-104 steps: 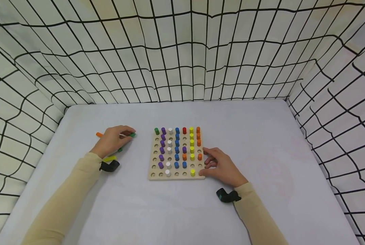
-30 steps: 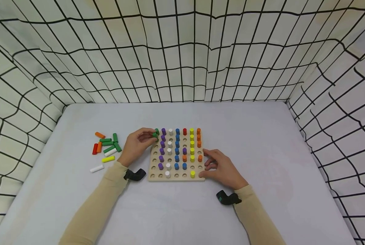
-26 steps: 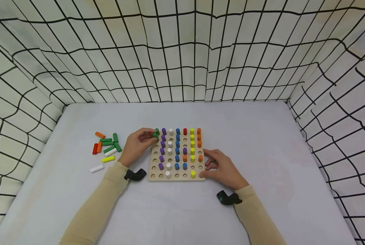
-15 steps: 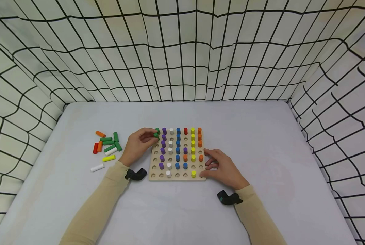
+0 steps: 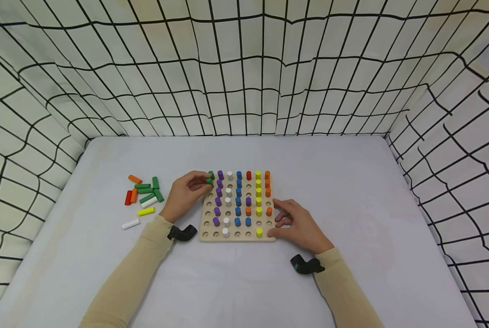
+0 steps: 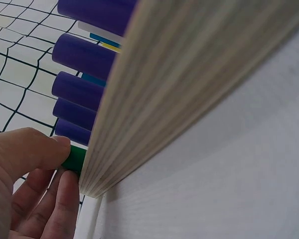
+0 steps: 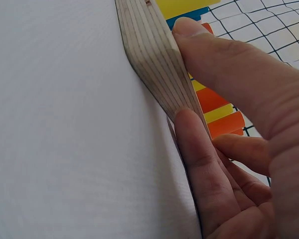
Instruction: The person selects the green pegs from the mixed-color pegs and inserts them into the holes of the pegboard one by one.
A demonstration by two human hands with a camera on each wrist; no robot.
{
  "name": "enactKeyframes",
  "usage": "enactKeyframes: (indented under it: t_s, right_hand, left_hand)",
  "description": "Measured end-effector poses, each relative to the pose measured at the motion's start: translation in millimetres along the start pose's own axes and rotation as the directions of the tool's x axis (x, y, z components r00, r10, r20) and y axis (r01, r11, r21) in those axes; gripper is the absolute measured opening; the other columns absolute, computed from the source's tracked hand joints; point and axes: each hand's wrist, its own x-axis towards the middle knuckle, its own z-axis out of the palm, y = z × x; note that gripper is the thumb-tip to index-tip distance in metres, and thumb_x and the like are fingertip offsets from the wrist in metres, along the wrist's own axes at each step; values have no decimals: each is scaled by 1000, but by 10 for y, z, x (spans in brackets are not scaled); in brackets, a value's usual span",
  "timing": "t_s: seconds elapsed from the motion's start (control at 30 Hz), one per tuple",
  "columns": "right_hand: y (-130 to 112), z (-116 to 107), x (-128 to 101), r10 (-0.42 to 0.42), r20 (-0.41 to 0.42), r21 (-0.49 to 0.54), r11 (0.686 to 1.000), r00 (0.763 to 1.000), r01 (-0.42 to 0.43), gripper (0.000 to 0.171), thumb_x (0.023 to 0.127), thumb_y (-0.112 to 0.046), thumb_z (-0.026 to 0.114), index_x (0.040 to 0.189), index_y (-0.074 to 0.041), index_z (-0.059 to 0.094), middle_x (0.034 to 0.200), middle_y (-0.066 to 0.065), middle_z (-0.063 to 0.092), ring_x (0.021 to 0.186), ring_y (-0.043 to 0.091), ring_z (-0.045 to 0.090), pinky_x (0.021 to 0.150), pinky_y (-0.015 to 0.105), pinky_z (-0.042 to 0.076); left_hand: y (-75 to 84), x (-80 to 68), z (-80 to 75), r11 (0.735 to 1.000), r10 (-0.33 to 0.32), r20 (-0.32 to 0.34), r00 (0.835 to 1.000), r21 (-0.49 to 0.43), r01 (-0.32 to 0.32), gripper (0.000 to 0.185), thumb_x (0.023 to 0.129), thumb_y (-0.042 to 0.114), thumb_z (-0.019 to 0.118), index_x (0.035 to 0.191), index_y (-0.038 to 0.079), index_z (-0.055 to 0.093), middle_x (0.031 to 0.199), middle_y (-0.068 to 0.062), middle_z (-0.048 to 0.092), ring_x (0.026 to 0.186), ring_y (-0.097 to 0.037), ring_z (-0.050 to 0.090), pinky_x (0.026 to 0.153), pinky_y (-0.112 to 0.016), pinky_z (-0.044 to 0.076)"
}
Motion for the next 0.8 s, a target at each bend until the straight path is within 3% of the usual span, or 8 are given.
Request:
enactKeyframes:
  t_s: [0.4, 0.8]
  right_hand:
    - [-8, -2, 12, -4, 8, 16, 1000, 1000, 4, 90, 81, -35, 89, 155, -10, 45, 125, 7, 59, 98, 12, 68, 89, 16, 60]
    - [-12, -2, 6, -1, 3, 6, 1000, 1000, 1, 90, 81, -35, 89, 156, -10, 45, 123, 7, 59, 98, 12, 68, 92, 23, 62]
  left_hand:
    - [-4, -9, -14, 999, 29, 2, 1000, -15, -29, 35, 94, 7, 76, 127, 4, 67, 129, -17, 69, 121, -31, 69, 103, -34, 59]
    - [39, -57, -39, 999, 24, 11, 1000, 41, -25, 37, 94, 9, 75, 130, 7, 65, 129, -14, 69, 118, -29, 70, 103, -35, 60]
